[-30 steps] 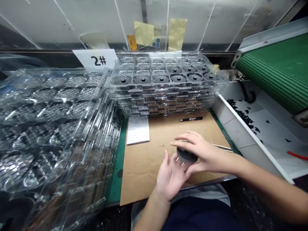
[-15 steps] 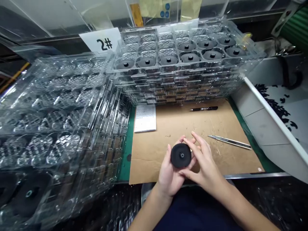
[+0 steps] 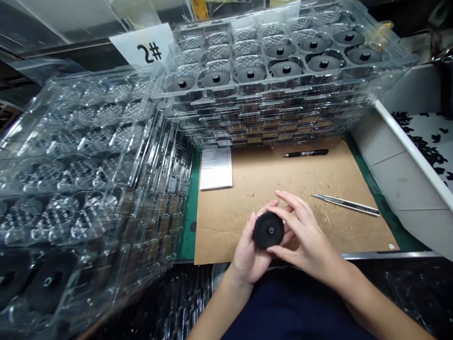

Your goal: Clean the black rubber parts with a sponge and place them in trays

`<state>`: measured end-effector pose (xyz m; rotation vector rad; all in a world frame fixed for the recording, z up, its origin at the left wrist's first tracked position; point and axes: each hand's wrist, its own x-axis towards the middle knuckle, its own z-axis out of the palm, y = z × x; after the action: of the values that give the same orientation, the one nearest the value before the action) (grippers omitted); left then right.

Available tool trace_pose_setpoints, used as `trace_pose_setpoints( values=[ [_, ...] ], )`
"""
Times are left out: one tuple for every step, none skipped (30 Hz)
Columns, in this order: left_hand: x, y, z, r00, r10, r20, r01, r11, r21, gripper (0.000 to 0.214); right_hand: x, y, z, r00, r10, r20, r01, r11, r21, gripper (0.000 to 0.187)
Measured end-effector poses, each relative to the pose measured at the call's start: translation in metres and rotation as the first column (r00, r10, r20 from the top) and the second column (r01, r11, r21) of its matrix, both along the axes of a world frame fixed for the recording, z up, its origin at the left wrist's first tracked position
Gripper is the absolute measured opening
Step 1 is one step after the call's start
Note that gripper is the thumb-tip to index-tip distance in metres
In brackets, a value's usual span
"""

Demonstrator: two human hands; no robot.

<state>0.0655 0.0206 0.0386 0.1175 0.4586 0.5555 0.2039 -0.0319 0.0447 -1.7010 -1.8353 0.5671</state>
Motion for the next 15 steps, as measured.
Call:
trace_pose_setpoints(
  values=[
    [-0.004,0.001,-0.002,0.999,-0.029,-0.025,0.031,0.998,0.055,0.043,0.003,0.001,0.003,0.999,0.037,-0.016,-0.037,0.999,-0.018,0.062],
    [-0.009,0.002,-0.003,0.996,-0.076,-0.052,0.082,0.99,0.119,0.043,0.007,0.002,0.006,0.996,0.083,-0.033,-0.085,0.995,-0.045,0.06],
    [-0.015,0.004,-0.005,0.988,-0.134,-0.082,0.147,0.971,0.186,0.044,0.01,0.003,0.011,0.989,0.138,-0.048,-0.142,0.987,-0.076,0.059],
    [-0.022,0.005,-0.007,0.974,-0.192,-0.117,0.216,0.945,0.247,0.047,0.014,0.004,0.015,0.978,0.198,-0.062,-0.204,0.973,-0.111,0.059],
    [-0.029,0.007,-0.009,0.956,-0.253,-0.147,0.286,0.913,0.29,0.051,0.017,0.005,0.019,0.963,0.257,-0.077,-0.266,0.953,-0.145,0.06],
    [-0.036,0.008,-0.011,0.934,-0.317,-0.167,0.354,0.884,0.305,0.056,0.019,0.006,0.023,0.944,0.316,-0.095,-0.328,0.928,-0.177,0.06],
    [-0.042,0.009,-0.012,0.904,-0.392,-0.17,0.426,0.855,0.296,0.062,0.02,0.007,0.026,0.92,0.374,-0.118,-0.392,0.897,-0.207,0.061],
    [-0.048,0.008,-0.014,0.868,-0.47,-0.157,0.496,0.826,0.267,0.068,0.02,0.007,0.029,0.891,0.428,-0.149,-0.453,0.86,-0.236,0.061],
    [-0.053,0.007,-0.016,0.827,-0.548,-0.129,0.562,0.795,0.227,0.072,0.019,0.008,0.031,0.86,0.476,-0.185,-0.51,0.82,-0.261,0.061],
    [-0.056,0.004,-0.017,0.786,-0.61,-0.1,0.617,0.765,0.182,0.075,0.017,0.009,0.032,0.83,0.513,-0.221,-0.558,0.782,-0.279,0.061],
    [-0.059,0.0,-0.019,0.752,-0.655,-0.073,0.658,0.74,0.14,0.077,0.014,0.01,0.033,0.801,0.542,-0.255,-0.599,0.745,-0.294,0.061],
    [-0.062,-0.005,-0.021,0.731,-0.681,-0.051,0.682,0.725,0.102,0.078,0.012,0.01,0.033,0.774,0.564,-0.286,-0.632,0.713,-0.303,0.061],
    [-0.063,-0.01,-0.023,0.727,-0.687,-0.027,0.687,0.724,0.066,0.078,0.01,0.011,0.033,0.752,0.58,-0.314,-0.658,0.687,-0.308,0.061],
    [-0.065,-0.016,-0.025,0.733,-0.68,0.0,0.68,0.733,0.033,0.078,0.008,0.012,0.032,0.734,0.59,-0.337,-0.679,0.665,-0.313,0.061],
    [-0.066,-0.021,-0.027,0.746,-0.665,0.029,0.666,0.746,0.01,0.077,0.008,0.012,0.031,0.722,0.594,-0.356,-0.691,0.651,-0.315,0.061]
  ],
)
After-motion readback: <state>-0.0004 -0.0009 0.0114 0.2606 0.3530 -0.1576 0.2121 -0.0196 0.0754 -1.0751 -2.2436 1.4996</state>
